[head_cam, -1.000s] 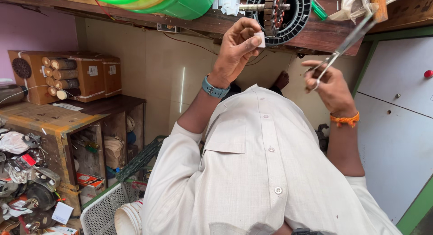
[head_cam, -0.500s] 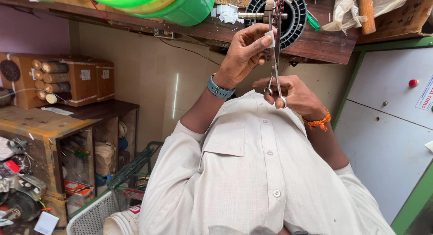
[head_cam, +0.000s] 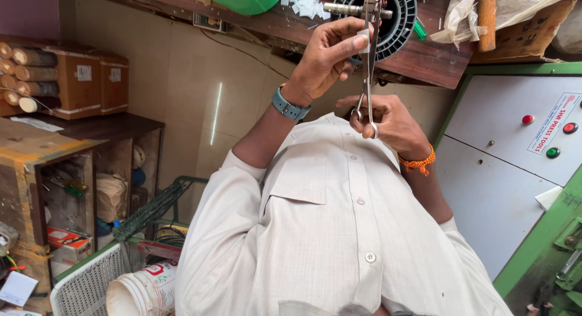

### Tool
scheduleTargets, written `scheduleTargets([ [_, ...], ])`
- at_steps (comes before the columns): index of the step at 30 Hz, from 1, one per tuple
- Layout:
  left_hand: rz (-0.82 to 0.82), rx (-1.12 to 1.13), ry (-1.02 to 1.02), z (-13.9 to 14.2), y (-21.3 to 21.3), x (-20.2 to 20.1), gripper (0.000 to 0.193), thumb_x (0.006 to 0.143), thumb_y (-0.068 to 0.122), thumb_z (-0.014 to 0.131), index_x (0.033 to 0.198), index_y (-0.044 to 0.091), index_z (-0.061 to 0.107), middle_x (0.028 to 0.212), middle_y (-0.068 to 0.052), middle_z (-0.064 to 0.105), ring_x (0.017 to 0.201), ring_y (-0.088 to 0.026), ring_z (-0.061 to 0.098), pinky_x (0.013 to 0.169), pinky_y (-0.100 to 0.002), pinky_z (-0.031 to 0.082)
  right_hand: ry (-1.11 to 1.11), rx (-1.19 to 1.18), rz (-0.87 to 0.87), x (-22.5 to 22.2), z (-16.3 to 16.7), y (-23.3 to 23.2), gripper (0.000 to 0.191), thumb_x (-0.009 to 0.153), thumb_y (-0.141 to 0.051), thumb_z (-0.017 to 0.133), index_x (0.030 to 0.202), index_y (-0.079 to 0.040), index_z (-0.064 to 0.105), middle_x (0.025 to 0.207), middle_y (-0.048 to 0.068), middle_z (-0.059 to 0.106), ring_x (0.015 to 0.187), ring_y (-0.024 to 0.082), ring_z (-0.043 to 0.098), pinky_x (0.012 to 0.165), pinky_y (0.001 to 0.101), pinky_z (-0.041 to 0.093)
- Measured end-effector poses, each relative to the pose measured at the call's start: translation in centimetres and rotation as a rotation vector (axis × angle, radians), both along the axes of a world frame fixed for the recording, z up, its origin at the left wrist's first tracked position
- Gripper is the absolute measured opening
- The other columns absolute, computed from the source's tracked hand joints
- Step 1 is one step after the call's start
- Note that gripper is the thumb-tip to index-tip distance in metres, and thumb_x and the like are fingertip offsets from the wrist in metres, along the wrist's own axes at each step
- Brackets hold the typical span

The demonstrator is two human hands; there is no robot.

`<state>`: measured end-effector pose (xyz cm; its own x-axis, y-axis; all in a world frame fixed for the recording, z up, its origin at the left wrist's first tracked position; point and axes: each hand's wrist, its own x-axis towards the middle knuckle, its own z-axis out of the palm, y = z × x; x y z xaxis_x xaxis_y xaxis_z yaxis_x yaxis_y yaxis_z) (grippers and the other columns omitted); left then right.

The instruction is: The person cuts small white insulating sheets with scissors and places them between copper windings on a motor stator. They repeatedly pick up sheets, cut them to size, and insert them into the stator slots.

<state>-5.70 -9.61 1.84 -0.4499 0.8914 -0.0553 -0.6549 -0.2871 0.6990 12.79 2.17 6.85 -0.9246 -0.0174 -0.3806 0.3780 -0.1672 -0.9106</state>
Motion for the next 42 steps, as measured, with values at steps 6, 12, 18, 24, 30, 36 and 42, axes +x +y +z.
scheduleTargets([
  [6, -0.022, 0.01, 0.026, 0.1, -0.8, -0.5, 0.028, 0.101, 0.016, 0.075, 0.124, 0.0, 0.07, 0.098, -0.001, 0.069, 0.066, 0.001, 0.06, 0.051, -0.019, 0.051, -0.037, 0.015, 0.001, -0.2, 0.5, -0.2, 0.086, 0.062, -0.061, 0.089, 0.116, 0.004, 0.074, 0.069, -0.007, 0.055, 0.064, 0.002, 0.052, 0.057, 0.0188, 0.04],
  [12, -0.088, -0.007, 0.069, 0.7, -1.8, -1.2, 0.024, 0.103, 0.017, 0.076, 0.121, 0.002, 0.072, 0.093, 0.003, 0.064, 0.064, 0.002, 0.056, 0.052, -0.019, 0.051, -0.047, 0.045, 0.04, 0.0, 0.3, -0.3, 0.083, 0.06, -0.058, 0.089, 0.113, 0.004, 0.076, 0.067, -0.006, 0.056, 0.061, 0.003, 0.052, 0.056, 0.0192, 0.04],
  [18, -0.085, 0.013, 0.126, 1.3, -2.1, -1.7, 0.023, 0.104, 0.017, 0.07, 0.121, 0.001, 0.067, 0.106, -0.007, 0.072, 0.081, -0.004, 0.069, 0.053, -0.02, 0.053, -0.044, 0.059, 0.045, 0.0, 0.1, -0.2, 0.082, 0.061, -0.057, 0.089, 0.114, 0.004, 0.076, 0.067, -0.007, 0.055, 0.061, 0.003, 0.052, 0.056, 0.0192, 0.04],
  [24, -0.108, 0.106, 0.225, 1.0, -2.8, -2.9, 0.021, 0.106, 0.018, 0.068, 0.116, 0.0, 0.067, 0.106, -0.011, 0.074, 0.069, -0.003, 0.065, 0.047, -0.019, 0.053, -0.051, 0.021, 0.064, 0.0, -0.2, -0.1, 0.077, 0.064, -0.049, 0.091, 0.118, 0.004, 0.074, 0.071, -0.006, 0.058, 0.065, 0.003, 0.055, 0.058, 0.0193, 0.043],
  [30, -0.123, 0.123, 0.27, 0.5, -3.3, -3.1, 0.022, 0.107, 0.018, 0.068, 0.116, -0.001, 0.066, 0.106, -0.012, 0.073, 0.07, -0.005, 0.064, 0.044, -0.018, 0.051, -0.022, 0.041, 0.112, 0.4, -1.2, 0.5, 0.064, 0.068, -0.033, 0.091, 0.117, 0.004, 0.074, 0.072, -0.004, 0.061, 0.065, 0.003, 0.055, 0.057, 0.0196, 0.042],
  [36, -0.136, 0.148, 0.333, 0.4, -3.9, -3.1, 0.022, 0.109, 0.02, 0.068, 0.117, -0.001, 0.066, 0.108, -0.012, 0.073, 0.083, -0.01, 0.074, 0.045, -0.02, 0.054, 0.018, 0.008, 0.148, 1.4, -2.6, 0.9, 0.05, 0.072, -0.021, 0.09, 0.112, 0.004, 0.076, 0.07, -0.003, 0.059, 0.063, 0.003, 0.049, 0.055, 0.0203, 0.035],
  [42, -0.111, 0.143, 0.198, 0.2, -3.5, -2.3, 0.014, 0.106, 0.017, 0.067, 0.111, 0.004, 0.065, 0.102, -0.008, 0.072, 0.084, -0.012, 0.078, 0.048, -0.019, 0.053, 0.177, 0.024, -0.111, 1.9, -2.9, 0.1, 0.049, 0.084, -0.038, 0.084, 0.111, 0.003, 0.074, 0.074, 0.001, 0.068, 0.064, 0.005, 0.062, 0.053, 0.0207, 0.045],
])
